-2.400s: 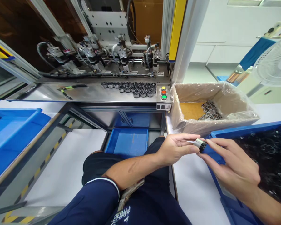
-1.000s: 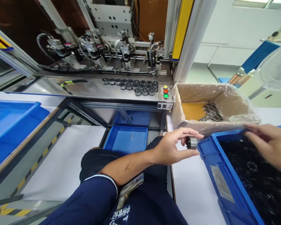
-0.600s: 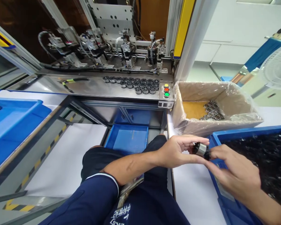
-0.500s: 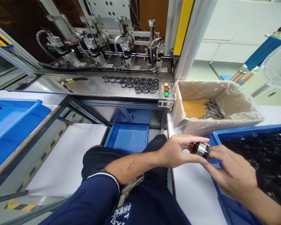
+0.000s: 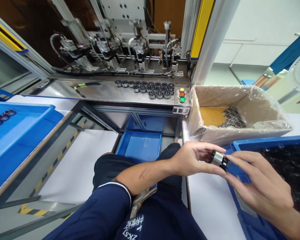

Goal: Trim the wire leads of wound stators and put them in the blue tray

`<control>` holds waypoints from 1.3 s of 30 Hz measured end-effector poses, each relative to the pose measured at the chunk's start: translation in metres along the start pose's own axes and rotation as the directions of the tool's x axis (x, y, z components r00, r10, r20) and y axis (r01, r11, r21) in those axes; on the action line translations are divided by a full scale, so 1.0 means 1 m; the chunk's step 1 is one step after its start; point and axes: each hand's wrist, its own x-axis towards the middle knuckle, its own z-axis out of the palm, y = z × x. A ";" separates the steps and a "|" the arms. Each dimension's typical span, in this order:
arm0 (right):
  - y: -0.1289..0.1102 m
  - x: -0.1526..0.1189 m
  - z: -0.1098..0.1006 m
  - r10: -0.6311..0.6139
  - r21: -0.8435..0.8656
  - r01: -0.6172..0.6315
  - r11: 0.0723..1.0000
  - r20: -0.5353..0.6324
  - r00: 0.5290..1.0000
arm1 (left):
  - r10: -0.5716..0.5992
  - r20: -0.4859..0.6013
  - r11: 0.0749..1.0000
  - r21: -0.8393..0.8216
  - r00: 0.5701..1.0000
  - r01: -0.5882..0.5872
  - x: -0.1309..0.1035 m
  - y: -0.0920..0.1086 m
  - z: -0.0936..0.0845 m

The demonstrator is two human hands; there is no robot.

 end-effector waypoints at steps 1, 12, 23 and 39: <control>0.000 0.000 0.000 -0.014 -0.004 0.014 1.000 -0.002 1.000 | -0.013 0.005 1.000 -0.015 1.000 0.013 0.000 0.001 0.000; 0.003 -0.004 0.000 -0.077 -0.066 0.077 0.995 0.000 0.997 | -0.045 -0.017 0.999 -0.030 0.999 0.045 -0.001 0.006 0.004; -0.004 -0.005 -0.001 -0.047 -0.076 0.051 0.996 0.055 0.997 | -0.146 0.015 0.988 -0.045 0.989 0.146 -0.003 0.004 -0.002; 0.005 -0.011 0.005 0.249 0.105 -0.249 0.963 0.015 0.968 | 0.042 0.159 0.962 0.260 0.986 -0.082 -0.017 -0.004 0.007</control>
